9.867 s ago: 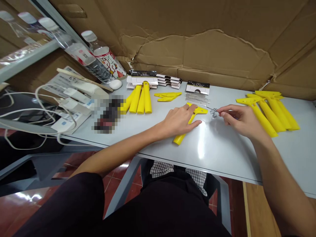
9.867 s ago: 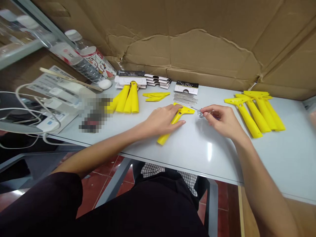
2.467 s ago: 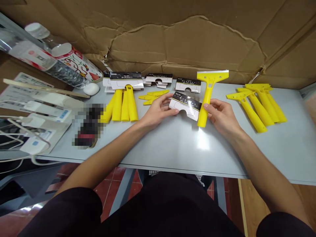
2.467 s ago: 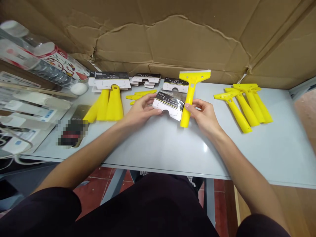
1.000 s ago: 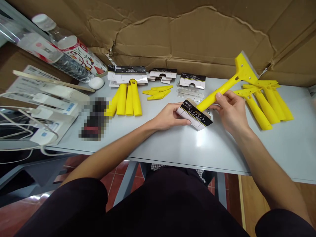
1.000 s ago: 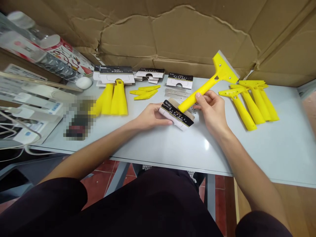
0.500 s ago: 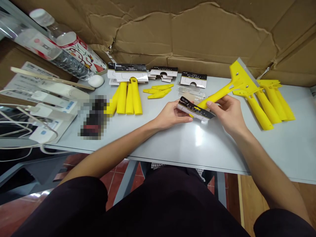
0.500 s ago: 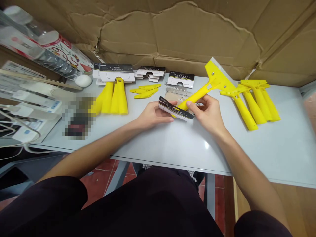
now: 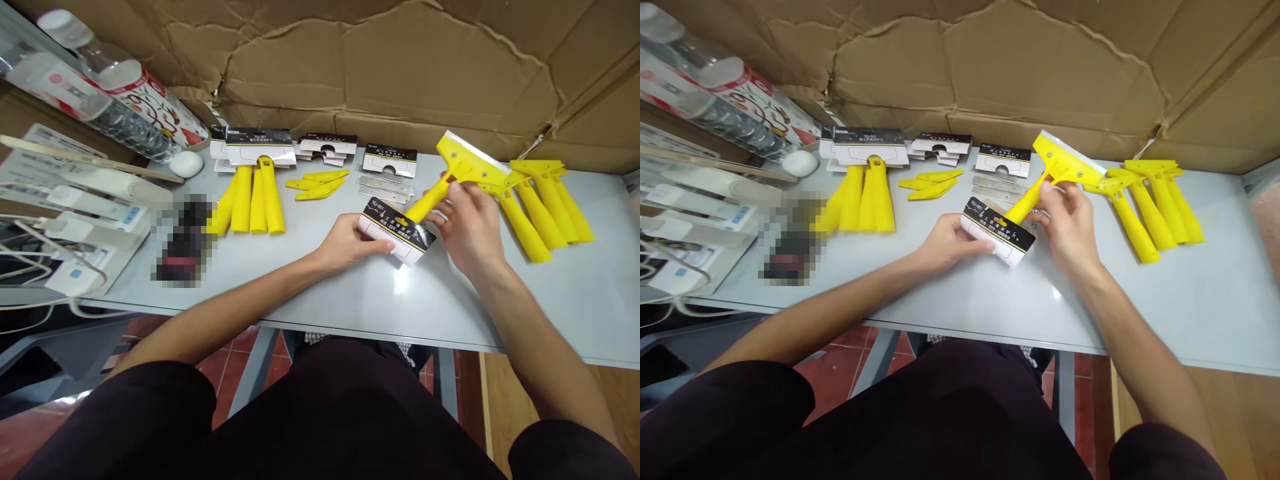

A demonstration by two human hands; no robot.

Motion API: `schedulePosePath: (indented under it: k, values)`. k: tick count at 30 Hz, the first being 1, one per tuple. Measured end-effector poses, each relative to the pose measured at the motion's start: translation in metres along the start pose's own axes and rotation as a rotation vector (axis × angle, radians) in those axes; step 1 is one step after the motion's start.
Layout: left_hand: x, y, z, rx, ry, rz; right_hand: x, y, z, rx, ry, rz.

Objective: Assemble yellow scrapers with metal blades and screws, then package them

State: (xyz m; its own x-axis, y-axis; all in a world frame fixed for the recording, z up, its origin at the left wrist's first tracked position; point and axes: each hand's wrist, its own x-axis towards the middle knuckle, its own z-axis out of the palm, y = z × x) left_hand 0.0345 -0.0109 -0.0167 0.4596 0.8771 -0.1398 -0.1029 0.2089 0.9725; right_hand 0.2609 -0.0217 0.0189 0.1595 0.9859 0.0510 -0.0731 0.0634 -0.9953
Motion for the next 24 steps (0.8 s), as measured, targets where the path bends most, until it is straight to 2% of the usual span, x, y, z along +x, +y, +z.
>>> schedulePosePath:
  k: [3, 6, 15, 20, 24]
  values:
    - [-0.001, -0.001, 0.002, -0.034, -0.014, -0.028, 0.011, -0.002, -0.011, 0.138, 0.104, 0.024]
    - [-0.004, 0.000, 0.003, -0.027, -0.013, -0.034, 0.016, -0.005, -0.017, 0.144, 0.131, 0.025]
    - [-0.008, 0.001, 0.005, 0.011, -0.025, -0.011, 0.007, -0.001, -0.007, 0.068, 0.043, 0.004]
    - [-0.009, -0.002, 0.002, 0.101, -0.141, 0.071, 0.004, 0.004, -0.005, 0.005, -0.021, 0.006]
    - [-0.007, 0.001, -0.002, 0.174, -0.112, 0.136, -0.004, 0.008, 0.000, -0.020, -0.099, 0.017]
